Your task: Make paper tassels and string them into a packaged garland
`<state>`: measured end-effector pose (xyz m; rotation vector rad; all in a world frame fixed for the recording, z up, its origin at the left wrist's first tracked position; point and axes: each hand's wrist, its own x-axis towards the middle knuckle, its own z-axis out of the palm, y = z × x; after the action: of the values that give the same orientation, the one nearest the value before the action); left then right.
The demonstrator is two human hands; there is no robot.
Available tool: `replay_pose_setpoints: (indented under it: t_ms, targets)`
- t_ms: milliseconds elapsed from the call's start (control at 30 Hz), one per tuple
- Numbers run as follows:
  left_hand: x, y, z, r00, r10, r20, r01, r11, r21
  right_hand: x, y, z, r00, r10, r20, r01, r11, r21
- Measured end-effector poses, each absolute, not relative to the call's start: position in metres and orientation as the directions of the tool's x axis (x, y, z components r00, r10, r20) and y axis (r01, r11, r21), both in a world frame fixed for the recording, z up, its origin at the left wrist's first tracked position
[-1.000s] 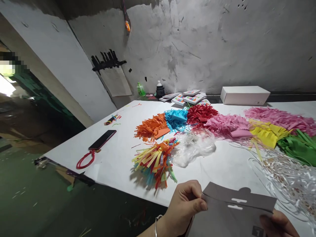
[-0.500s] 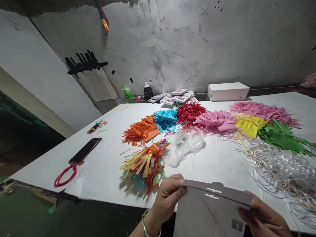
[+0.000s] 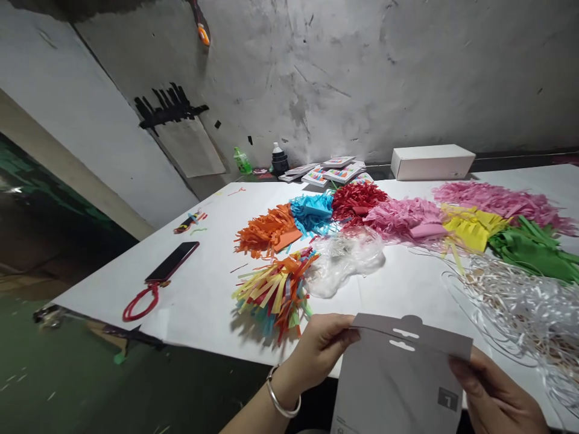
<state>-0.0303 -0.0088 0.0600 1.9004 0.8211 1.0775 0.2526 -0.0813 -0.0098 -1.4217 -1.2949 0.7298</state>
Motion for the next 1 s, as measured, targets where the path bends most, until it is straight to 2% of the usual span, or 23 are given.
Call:
replay_pose_setpoints:
  t_ms: [67,200,300,400,533,633,733,833,1000]
  targets:
    - [-0.033,-0.006,0.060,0.499,0.782,0.373,0.086,-0.473,0.877,0.258,-0.078,-0.004,0.141,0.958,0.248,0.357,0.184,-0.916]
    - [-0.036,-0.003,0.060,0.577,0.696,0.428,-0.086,-0.470,0.879,0.259,-0.070,0.023,-0.122,0.864,0.489,0.348,0.498,-0.794]
    - [-0.038,-0.003,0.062,0.564,0.719,0.405,-0.084,-0.439,0.895,0.256,-0.067,0.040,-0.246,0.782,0.572,0.342,0.622,-0.704]
    - [-0.037,-0.006,0.065,0.538,0.743,0.399,-0.019,-0.462,0.886,0.254,-0.069,0.049,-0.313,0.716,0.624,0.482,0.686,-0.546]
    - [-0.027,-0.012,0.064,0.517,0.726,0.453,0.013,-0.536,0.844,0.243,-0.065,0.060,-0.361,0.658,0.661,0.645,0.688,-0.332]
    - [-0.015,-0.014,0.061,0.485,0.701,0.522,0.002,-0.598,0.802,0.226,-0.055,0.070,-0.440,0.585,0.681,0.707,0.693,-0.138]
    - [-0.009,-0.014,0.059,0.471,0.694,0.544,0.017,-0.624,0.781,0.215,-0.045,0.075,-0.552,0.549,0.628,0.719,0.694,0.026]
    - [-0.009,-0.015,0.058,0.439,0.729,0.526,0.012,-0.590,0.807,0.216,-0.040,0.075,-0.621,0.544,0.564,0.692,0.719,0.068]
    - [-0.008,-0.015,0.056,0.435,0.774,0.460,-0.011,-0.506,0.862,0.224,-0.035,0.074,-0.630,0.609,0.482,0.673,0.738,-0.053]
